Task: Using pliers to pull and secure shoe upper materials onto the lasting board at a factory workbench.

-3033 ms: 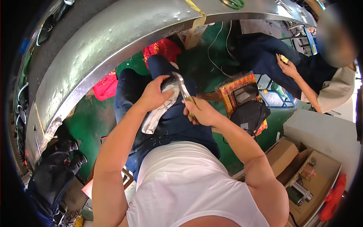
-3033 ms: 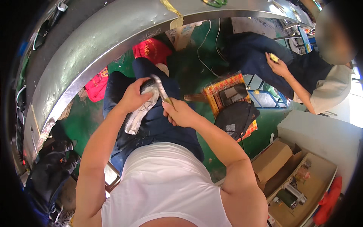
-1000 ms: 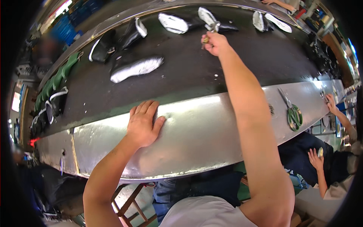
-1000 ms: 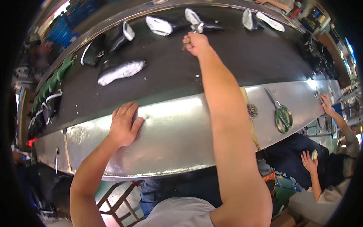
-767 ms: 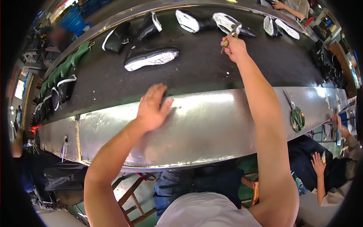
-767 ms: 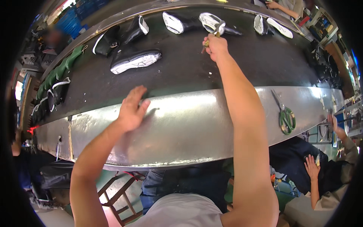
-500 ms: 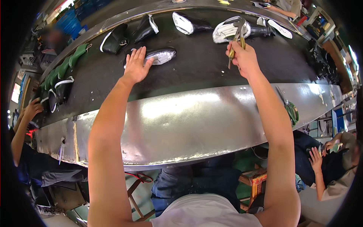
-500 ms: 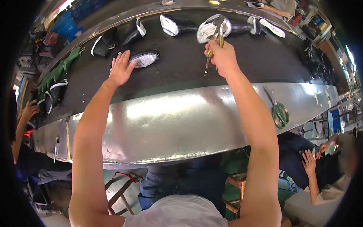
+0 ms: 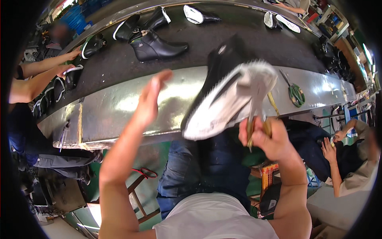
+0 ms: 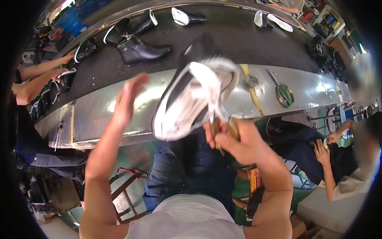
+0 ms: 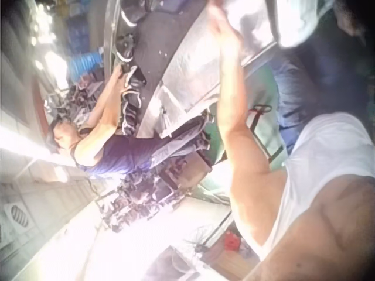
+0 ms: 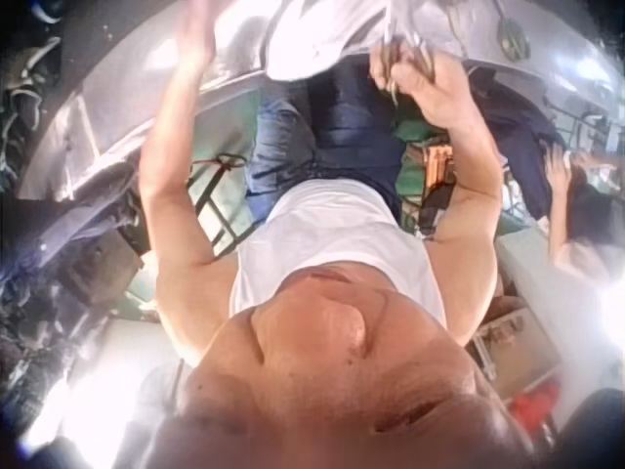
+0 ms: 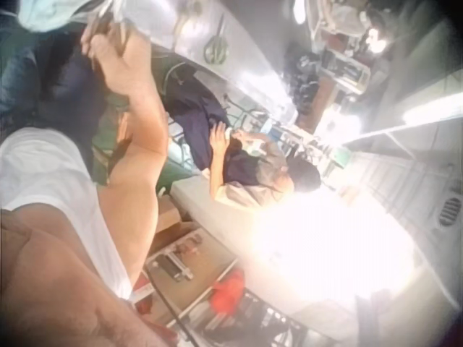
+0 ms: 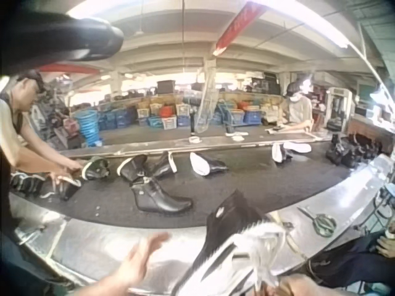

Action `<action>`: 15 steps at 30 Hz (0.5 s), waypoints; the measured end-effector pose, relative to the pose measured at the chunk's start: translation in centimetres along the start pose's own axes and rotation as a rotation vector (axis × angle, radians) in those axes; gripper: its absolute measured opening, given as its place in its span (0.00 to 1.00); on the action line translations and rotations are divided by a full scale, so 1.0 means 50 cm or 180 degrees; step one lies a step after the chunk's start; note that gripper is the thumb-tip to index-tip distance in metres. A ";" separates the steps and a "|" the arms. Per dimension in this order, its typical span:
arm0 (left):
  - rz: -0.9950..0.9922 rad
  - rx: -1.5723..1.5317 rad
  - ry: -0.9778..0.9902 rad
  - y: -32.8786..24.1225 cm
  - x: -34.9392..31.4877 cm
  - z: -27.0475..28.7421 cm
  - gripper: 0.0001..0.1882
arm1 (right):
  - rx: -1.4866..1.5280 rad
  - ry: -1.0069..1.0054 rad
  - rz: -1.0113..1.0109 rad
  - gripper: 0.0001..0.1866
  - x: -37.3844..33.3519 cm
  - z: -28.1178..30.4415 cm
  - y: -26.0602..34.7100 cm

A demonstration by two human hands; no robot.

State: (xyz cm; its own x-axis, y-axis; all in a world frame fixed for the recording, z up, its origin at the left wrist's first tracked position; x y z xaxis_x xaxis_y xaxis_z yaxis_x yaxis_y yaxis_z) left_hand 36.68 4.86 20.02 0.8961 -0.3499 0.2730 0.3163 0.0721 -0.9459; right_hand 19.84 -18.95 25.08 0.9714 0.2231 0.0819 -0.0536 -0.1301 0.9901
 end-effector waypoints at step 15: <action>0.1792 0.1658 0.0938 0.153 -0.625 -0.348 0.51 | -0.0834 0.0566 -0.2006 0.16 -0.368 -0.001 -0.355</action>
State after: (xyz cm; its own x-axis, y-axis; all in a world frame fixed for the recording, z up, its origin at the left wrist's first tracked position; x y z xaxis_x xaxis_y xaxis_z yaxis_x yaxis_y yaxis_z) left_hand 5.66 0.12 1.22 0.8682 -0.3576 -0.3439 0.0127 0.7089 -0.7052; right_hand 2.92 -20.68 6.01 0.7843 0.3367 -0.5210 0.4312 0.3078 0.8481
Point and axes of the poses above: each hand's wrist, its own x-axis towards the middle knuckle, its own z-axis out of the back of the hand, y = z × x, the point moved 10 cm from there along x, towards the middle knuckle, and after that the axes turned 4 degrees about -y, right-handed, at the moved point
